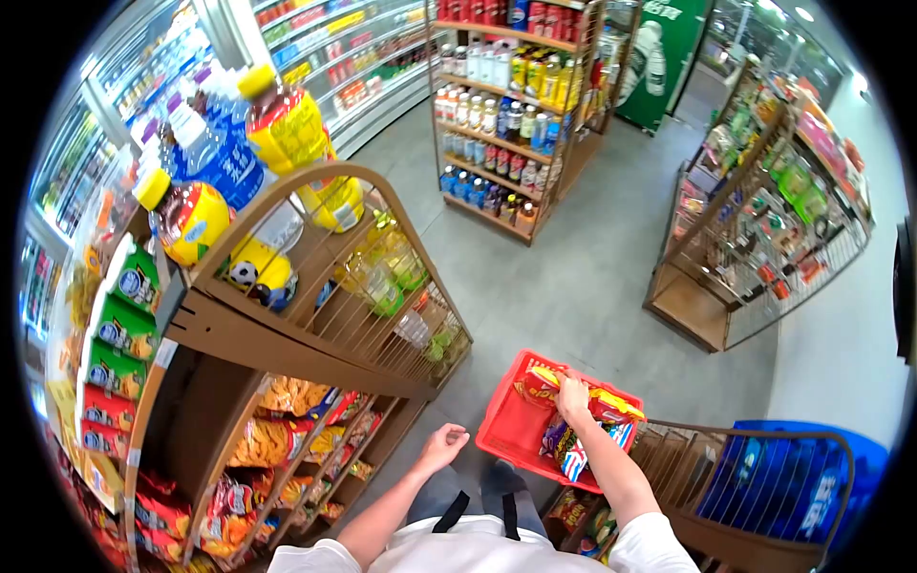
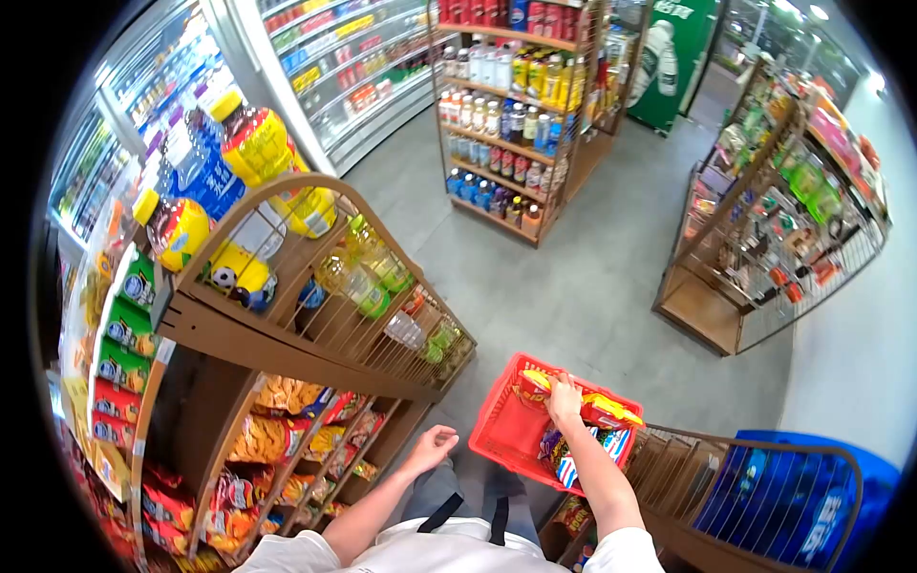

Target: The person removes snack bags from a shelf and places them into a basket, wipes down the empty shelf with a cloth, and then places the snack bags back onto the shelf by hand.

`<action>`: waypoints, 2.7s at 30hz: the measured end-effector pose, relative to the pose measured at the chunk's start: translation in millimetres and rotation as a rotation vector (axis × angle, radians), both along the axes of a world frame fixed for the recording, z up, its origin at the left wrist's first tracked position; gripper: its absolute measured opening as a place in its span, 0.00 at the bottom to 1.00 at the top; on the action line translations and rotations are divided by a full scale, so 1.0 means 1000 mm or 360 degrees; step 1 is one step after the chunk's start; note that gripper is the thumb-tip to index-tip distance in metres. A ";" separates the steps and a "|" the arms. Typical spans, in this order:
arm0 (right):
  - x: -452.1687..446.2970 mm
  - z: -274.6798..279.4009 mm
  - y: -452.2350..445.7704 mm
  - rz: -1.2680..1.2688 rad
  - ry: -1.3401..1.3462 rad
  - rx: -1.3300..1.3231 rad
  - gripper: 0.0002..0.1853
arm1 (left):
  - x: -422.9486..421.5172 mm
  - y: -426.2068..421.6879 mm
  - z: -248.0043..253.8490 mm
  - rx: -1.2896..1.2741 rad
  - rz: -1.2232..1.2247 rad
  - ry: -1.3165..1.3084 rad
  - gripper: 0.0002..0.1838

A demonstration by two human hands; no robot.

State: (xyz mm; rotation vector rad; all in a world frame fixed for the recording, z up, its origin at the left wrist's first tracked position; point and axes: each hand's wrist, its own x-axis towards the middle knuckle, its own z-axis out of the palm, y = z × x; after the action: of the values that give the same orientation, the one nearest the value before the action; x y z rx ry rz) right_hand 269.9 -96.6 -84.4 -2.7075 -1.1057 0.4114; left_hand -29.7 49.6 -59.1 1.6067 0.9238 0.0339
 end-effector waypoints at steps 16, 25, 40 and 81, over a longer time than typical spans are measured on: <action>-0.096 0.087 -0.005 -0.0074 -0.0423 0.0266 0.26 | -0.047 0.050 0.014 -0.0568 -0.0441 -0.0342 0.16; -0.166 0.113 -0.023 -0.0138 -0.0775 0.0458 0.28 | -0.071 0.048 0.033 -0.0550 -0.0601 -0.0455 0.15; -0.172 0.129 -0.066 -0.0690 -0.0138 0.0776 0.20 | -0.128 0.028 0.050 -0.0487 -0.0692 -0.0347 0.15; -0.830 0.206 -0.224 -0.3250 -0.0939 0.2691 0.28 | -0.307 -0.367 0.175 -0.0644 -0.4182 -0.0696 0.38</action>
State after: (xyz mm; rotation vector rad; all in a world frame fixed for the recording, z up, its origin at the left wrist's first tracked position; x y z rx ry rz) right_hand -560.4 -320.7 121.2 -1.0186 1.1314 -1.0679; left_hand -336.6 -317.1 115.7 1.1679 -1.7517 -1.3629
